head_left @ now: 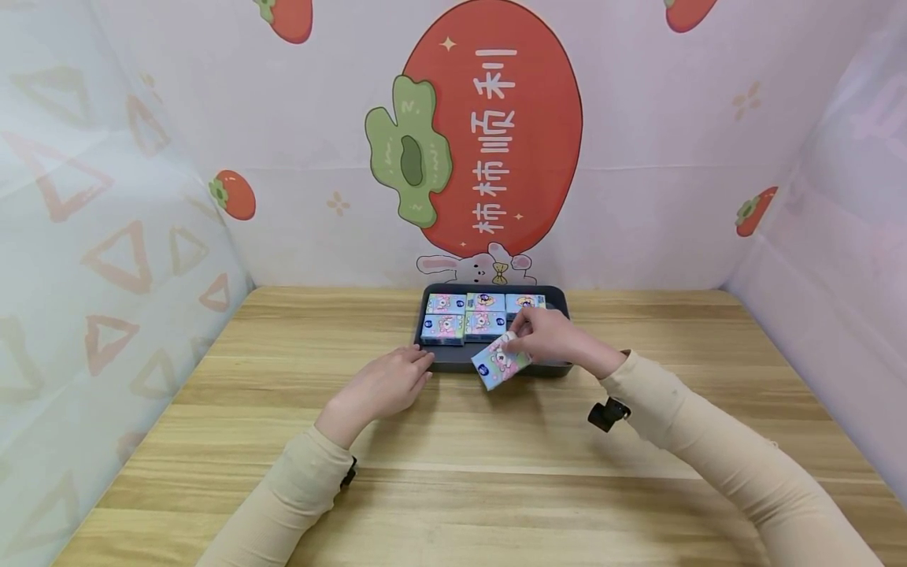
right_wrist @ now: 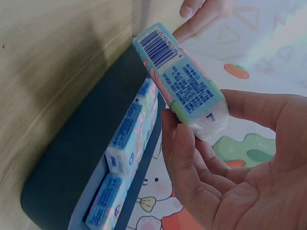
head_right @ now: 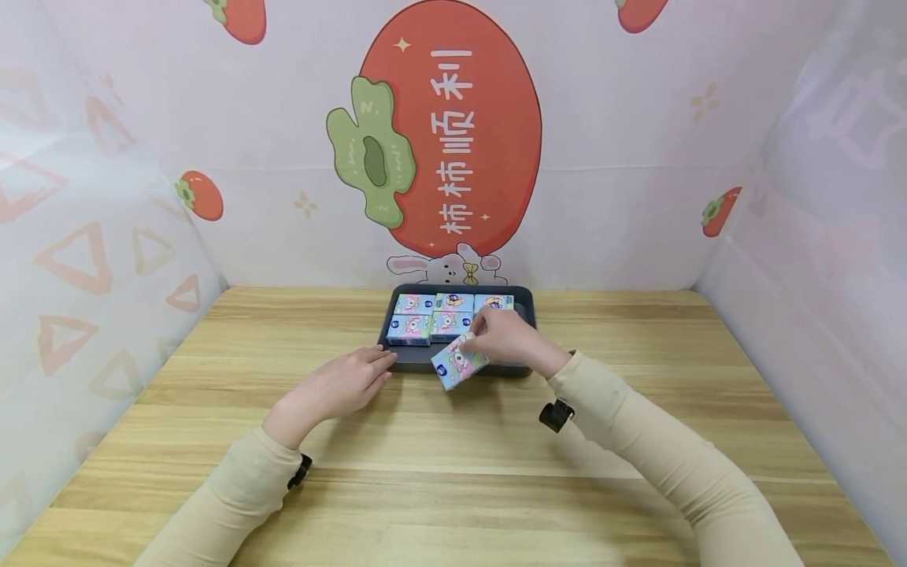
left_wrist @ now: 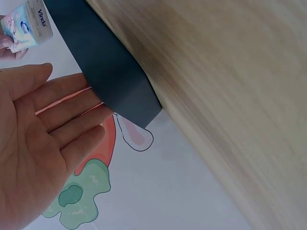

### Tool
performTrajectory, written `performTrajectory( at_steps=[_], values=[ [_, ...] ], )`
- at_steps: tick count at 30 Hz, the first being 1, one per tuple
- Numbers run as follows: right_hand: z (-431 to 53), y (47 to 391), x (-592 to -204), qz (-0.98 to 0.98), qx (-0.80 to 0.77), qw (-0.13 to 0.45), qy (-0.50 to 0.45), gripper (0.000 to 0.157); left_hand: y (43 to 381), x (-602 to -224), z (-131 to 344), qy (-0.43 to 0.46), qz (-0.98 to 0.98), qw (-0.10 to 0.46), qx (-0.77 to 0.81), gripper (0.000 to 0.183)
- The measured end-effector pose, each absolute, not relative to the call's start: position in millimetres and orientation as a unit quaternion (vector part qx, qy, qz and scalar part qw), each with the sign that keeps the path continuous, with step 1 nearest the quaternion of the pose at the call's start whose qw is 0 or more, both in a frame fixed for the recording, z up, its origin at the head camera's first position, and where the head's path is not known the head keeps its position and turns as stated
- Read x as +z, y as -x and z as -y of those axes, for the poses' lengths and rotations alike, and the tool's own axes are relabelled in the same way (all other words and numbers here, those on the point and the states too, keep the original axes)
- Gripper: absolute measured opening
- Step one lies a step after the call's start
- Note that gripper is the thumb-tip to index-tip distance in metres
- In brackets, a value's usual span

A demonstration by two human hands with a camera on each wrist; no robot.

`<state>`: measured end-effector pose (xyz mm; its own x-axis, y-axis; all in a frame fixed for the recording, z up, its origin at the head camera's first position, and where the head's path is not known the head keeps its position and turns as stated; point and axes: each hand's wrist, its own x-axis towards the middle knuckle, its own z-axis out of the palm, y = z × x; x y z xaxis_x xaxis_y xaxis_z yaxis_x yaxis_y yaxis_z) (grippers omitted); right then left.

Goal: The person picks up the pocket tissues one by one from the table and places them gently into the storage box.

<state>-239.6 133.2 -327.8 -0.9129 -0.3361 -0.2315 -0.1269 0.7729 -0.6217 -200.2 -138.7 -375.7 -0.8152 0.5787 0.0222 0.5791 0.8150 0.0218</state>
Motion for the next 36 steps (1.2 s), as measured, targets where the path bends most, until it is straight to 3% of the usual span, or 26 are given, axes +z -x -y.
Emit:
performTrajectory(
  at_steps=[36],
  values=[
    [-163,268,-319,-0.927,-0.335,0.156,0.068,0.042,201,-376,139,0.300,0.954,0.001,-0.016,0.039]
  ],
)
